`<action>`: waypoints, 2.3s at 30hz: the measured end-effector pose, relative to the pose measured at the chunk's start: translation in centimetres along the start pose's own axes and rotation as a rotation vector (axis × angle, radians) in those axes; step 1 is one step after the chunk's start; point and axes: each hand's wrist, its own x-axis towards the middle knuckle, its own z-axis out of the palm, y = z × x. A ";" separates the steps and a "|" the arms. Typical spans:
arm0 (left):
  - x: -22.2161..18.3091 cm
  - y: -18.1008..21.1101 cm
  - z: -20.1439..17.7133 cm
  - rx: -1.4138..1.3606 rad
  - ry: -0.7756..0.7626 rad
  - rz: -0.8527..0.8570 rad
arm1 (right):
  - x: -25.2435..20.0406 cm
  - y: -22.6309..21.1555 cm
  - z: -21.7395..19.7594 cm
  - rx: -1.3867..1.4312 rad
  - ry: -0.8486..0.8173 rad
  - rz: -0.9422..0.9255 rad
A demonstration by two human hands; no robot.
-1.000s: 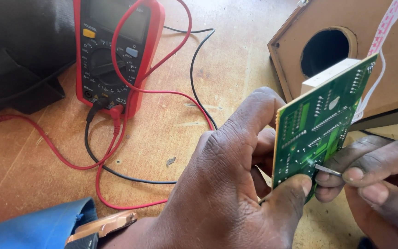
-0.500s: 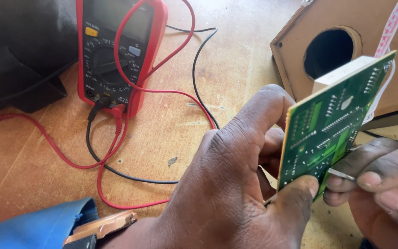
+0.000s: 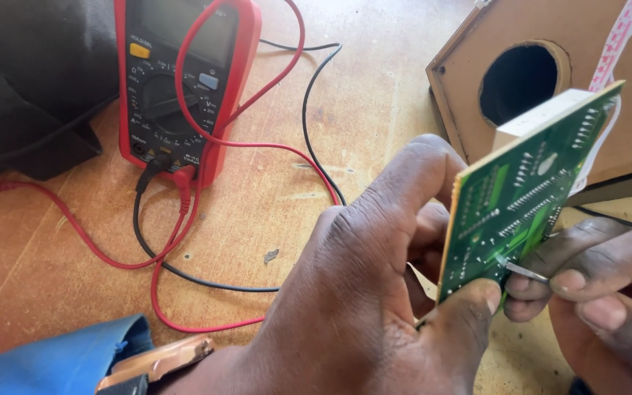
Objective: Testing and repairing a circuit board using a multimeter and a soldering iron on a workbench.
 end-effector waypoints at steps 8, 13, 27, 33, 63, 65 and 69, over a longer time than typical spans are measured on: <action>-0.4 0.0 -0.2 0.097 0.034 0.080 | -1.1 1.6 -1.1 -0.158 -0.003 -0.090; -0.3 0.0 -0.1 0.166 0.048 0.145 | -0.8 0.8 -0.5 -0.031 0.018 -0.018; -0.1 0.1 -0.2 0.324 0.073 0.292 | -0.2 0.3 -0.1 0.048 0.000 -0.020; 0.0 0.1 -0.2 0.395 0.080 0.357 | 0.2 -0.1 0.3 0.029 -0.004 -0.018; -0.6 -0.5 -0.3 0.714 0.076 0.781 | -1.0 -1.7 1.7 0.345 0.577 0.333; -0.6 -0.7 -0.2 0.698 0.033 0.782 | -0.3 -3.0 2.0 0.299 0.575 0.420; -0.7 -0.8 0.4 0.711 0.025 0.790 | 0.6 -4.0 1.5 0.161 0.726 0.669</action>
